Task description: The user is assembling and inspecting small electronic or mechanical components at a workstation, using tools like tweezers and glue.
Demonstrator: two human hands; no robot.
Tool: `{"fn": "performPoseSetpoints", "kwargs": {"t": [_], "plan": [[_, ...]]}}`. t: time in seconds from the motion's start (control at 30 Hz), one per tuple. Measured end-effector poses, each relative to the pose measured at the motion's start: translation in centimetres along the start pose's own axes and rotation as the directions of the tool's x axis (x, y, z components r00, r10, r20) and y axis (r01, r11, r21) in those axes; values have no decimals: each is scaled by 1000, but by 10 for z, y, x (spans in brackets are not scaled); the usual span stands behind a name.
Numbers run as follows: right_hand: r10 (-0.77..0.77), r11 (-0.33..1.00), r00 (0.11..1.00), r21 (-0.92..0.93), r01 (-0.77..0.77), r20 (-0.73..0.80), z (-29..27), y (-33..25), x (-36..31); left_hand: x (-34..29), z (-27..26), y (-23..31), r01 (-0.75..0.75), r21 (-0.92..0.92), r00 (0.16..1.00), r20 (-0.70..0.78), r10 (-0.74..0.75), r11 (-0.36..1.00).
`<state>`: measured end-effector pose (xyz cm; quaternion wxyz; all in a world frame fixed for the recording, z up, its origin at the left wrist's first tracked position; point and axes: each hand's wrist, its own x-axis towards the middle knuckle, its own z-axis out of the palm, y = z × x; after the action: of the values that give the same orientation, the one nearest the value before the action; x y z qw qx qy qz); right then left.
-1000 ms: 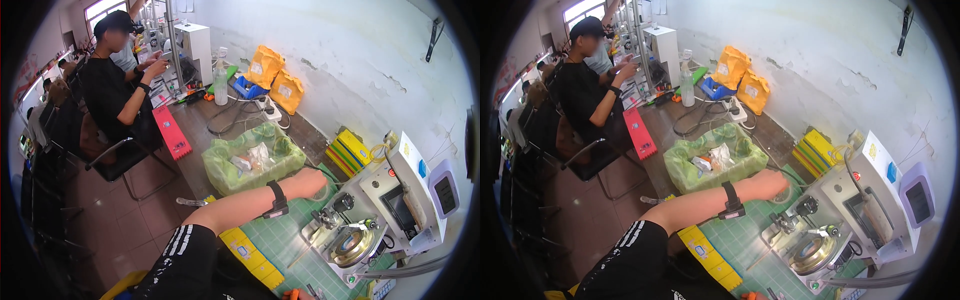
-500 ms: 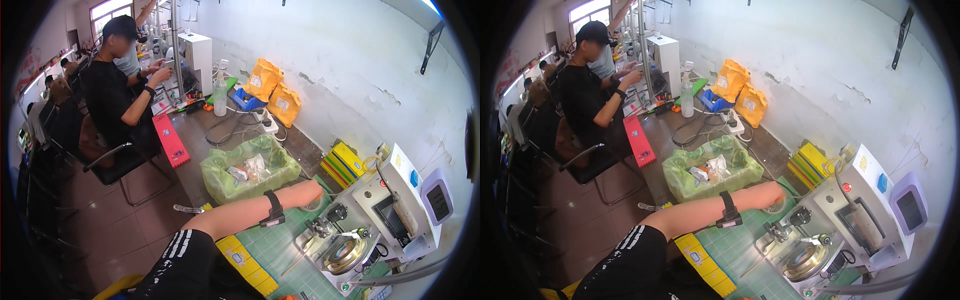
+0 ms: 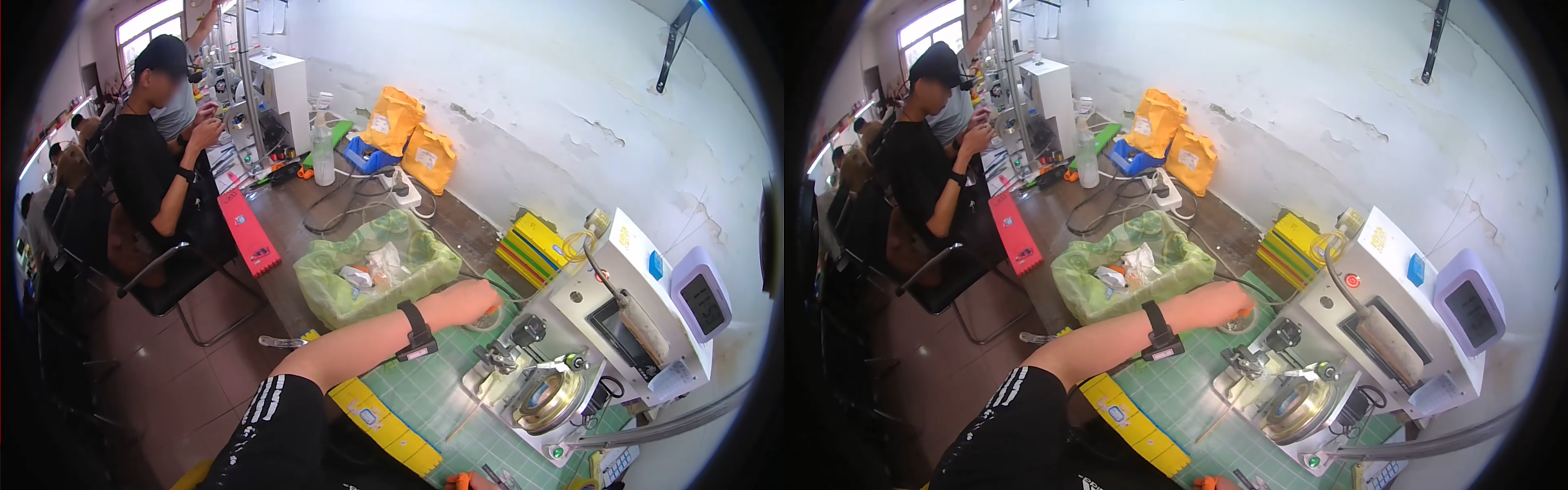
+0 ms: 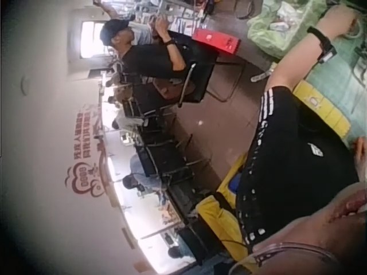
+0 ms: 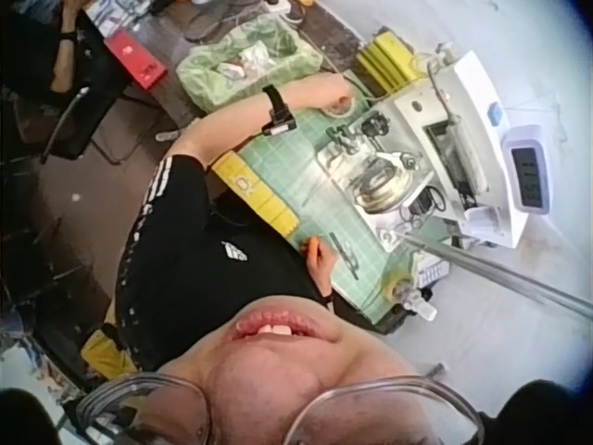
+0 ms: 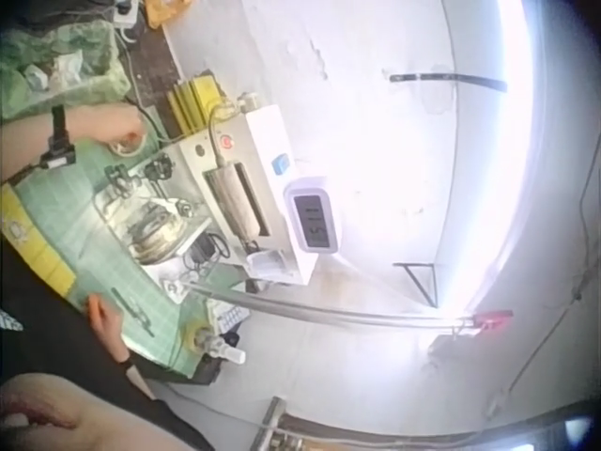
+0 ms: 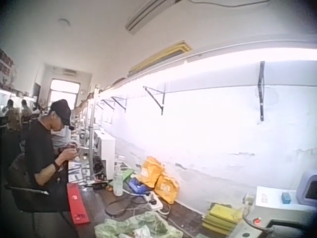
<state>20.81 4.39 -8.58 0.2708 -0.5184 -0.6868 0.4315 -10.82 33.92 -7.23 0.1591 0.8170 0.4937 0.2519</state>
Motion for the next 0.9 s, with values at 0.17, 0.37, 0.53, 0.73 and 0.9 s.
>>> {"fn": "performPoseSetpoints", "kwargs": {"t": [0.17, 0.37, 0.53, 0.73, 0.9], "plan": [[16, 999, 1000, 43, -16, 7, 1, 6, -2, 1, -3, 0, -10, -4, 1000, 26, 10, 1000], [55, 997, 998, 59, -57, 27, 0, 8, -3, 1, -3, -3, -16, 49, 999, 29, 14, 999], [52, 997, 998, 50, -53, 18, 1, 11, -2, -1, -6, 2, -34, 119, 998, 53, 28, 992], [71, 994, 997, 87, -71, 11, 3, 17, -4, 1, -7, 7, -21, 43, 999, 27, 20, 999], [42, 997, 999, 63, -42, 9, 3, 12, -6, -2, -4, 3, 33, -166, 999, 14, -31, 986]]}}
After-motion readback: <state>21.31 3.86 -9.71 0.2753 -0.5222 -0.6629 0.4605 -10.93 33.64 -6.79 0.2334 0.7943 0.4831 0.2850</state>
